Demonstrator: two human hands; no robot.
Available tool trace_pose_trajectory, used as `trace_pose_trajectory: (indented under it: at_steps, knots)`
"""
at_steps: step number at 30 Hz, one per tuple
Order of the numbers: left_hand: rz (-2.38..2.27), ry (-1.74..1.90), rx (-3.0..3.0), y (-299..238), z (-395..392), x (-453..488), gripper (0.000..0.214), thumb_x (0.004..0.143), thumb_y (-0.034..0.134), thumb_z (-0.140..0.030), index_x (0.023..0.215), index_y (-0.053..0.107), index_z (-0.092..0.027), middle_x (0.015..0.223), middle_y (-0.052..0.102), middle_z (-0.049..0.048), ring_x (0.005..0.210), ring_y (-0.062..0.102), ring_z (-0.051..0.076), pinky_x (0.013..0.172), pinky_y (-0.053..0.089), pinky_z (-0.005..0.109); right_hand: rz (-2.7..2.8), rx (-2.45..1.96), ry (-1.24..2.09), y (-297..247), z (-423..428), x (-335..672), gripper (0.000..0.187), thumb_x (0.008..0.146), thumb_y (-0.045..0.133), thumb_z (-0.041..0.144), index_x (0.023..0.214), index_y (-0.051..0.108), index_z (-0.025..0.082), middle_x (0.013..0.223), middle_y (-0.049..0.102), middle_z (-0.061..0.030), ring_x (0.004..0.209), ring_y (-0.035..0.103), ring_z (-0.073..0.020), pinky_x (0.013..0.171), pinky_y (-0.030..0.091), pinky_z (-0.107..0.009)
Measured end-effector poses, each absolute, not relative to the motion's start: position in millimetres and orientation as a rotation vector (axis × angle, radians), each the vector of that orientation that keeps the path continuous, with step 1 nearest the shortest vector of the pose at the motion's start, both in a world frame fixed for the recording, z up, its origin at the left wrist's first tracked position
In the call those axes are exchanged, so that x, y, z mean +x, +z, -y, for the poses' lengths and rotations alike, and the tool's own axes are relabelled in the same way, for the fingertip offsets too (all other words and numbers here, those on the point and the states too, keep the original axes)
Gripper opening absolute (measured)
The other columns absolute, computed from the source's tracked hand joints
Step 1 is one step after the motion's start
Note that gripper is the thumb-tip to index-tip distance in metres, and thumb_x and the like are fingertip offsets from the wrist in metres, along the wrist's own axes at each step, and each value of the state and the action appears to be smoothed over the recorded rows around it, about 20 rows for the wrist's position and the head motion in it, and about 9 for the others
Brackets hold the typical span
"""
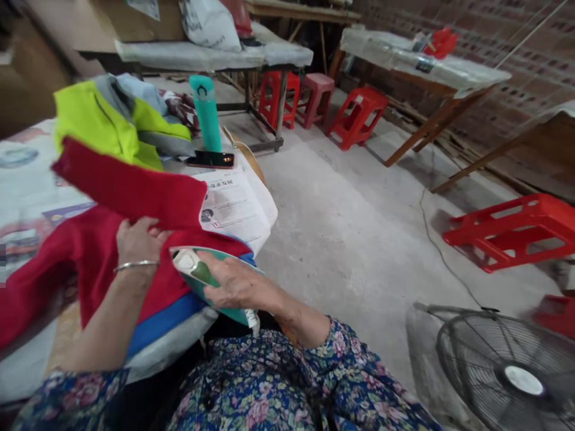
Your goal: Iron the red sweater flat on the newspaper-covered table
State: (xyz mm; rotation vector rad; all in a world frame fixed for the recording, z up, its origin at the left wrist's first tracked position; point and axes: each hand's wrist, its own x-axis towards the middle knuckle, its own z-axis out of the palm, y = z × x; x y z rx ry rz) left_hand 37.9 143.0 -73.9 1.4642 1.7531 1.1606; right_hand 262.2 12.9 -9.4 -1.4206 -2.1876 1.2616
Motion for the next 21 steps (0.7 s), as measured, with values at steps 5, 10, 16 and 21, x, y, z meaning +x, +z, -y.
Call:
trace_pose_trajectory:
  at_steps: [5,10,16,21]
  knots:
    - [-1.539,1.445,0.699,-113,-82,26,0.019,0.073,0.069,-0.029,0.08,0.051,-0.027,0.07,0.063,0.001,0.084,0.078,0.025,0.091,0.072,0.046,2.073,-1.523,1.372,-1,-14,260,0.075,0.094,0.073,0.016,0.166,0.061,0.033,0.115,0.081,-0.0055,0.071,0.071,-0.0217,0.068,0.058,-0.032]
    - [-1.379,1.517,0.403,-117,-61,38,0.028,0.068,0.076,-0.019,0.076,0.05,-0.024,0.073,0.067,-0.0003,0.078,0.078,0.023,0.089,0.071,0.047,1.91,-1.586,1.532,12,-8,265,0.085,0.095,0.07,0.011,0.176,0.049,0.026,0.102,0.078,-0.0029,0.05,0.057,-0.0095,0.049,0.051,-0.023]
    - [-1.937,1.53,1.221,-99,-55,5,0.005,0.083,0.07,-0.023,0.086,0.065,-0.023,0.103,0.077,0.0117,0.112,0.074,0.034,0.115,0.055,0.062,1.885,-1.431,1.427,29,-11,277,0.08,0.097,0.074,0.019,0.173,0.052,0.027,0.121,0.079,-0.0083,0.048,0.057,-0.0056,0.045,0.051,-0.021]
    - [-2.299,0.994,1.698,-88,-86,-32,0.031,0.092,0.068,-0.028,0.121,0.077,-0.02,0.158,0.063,0.0247,0.153,0.049,0.048,0.127,0.039,0.07,2.014,-1.326,1.21,40,-60,238,0.062,0.107,0.071,0.028,0.167,0.057,0.021,0.101,0.076,-0.0024,0.05,0.057,-0.007,0.047,0.051,-0.02]
